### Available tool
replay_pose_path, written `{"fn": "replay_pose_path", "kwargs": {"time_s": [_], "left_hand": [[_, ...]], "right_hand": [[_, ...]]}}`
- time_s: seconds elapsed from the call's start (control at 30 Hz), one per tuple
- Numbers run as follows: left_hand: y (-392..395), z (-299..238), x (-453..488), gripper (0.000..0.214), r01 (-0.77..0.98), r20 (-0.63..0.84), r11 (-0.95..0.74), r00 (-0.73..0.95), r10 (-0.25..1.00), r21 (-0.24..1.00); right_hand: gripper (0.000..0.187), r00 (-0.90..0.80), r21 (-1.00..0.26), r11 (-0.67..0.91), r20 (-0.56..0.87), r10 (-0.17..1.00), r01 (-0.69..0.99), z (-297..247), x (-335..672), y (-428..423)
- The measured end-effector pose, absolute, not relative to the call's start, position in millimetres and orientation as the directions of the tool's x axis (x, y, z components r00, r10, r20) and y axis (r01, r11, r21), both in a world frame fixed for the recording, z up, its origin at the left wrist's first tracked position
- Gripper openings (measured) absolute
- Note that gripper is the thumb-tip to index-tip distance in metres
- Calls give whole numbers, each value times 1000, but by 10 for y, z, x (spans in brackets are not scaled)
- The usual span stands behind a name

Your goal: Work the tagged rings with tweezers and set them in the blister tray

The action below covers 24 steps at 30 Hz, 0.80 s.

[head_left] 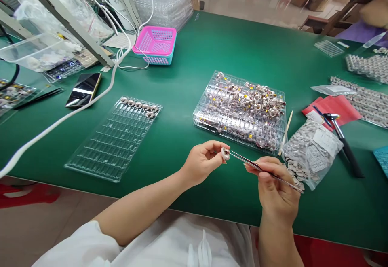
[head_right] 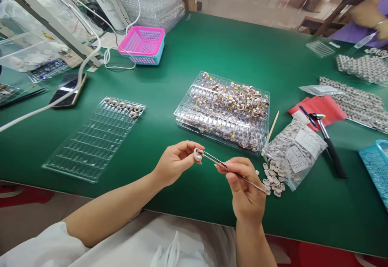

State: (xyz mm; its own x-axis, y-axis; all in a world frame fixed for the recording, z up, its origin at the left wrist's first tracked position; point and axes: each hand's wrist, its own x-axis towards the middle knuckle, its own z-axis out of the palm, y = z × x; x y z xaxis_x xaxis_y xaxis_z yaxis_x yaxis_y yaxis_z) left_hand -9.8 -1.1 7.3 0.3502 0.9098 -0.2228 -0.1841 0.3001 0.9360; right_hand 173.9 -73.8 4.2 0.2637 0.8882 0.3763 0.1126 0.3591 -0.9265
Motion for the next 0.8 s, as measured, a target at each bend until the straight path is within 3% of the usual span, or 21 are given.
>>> {"fn": "replay_pose_path", "kwargs": {"time_s": [0.2,0.8], "left_hand": [[1,100,-106,22,-185,-230,301,325,917,936],[-14,93,-105,21,-205,-240,317,330,913,926]], "right_hand": [[24,254,-912,381,409,877,154,45,1687,-761],[20,271,-920,362,391,880,151,16,1687,-756]]}}
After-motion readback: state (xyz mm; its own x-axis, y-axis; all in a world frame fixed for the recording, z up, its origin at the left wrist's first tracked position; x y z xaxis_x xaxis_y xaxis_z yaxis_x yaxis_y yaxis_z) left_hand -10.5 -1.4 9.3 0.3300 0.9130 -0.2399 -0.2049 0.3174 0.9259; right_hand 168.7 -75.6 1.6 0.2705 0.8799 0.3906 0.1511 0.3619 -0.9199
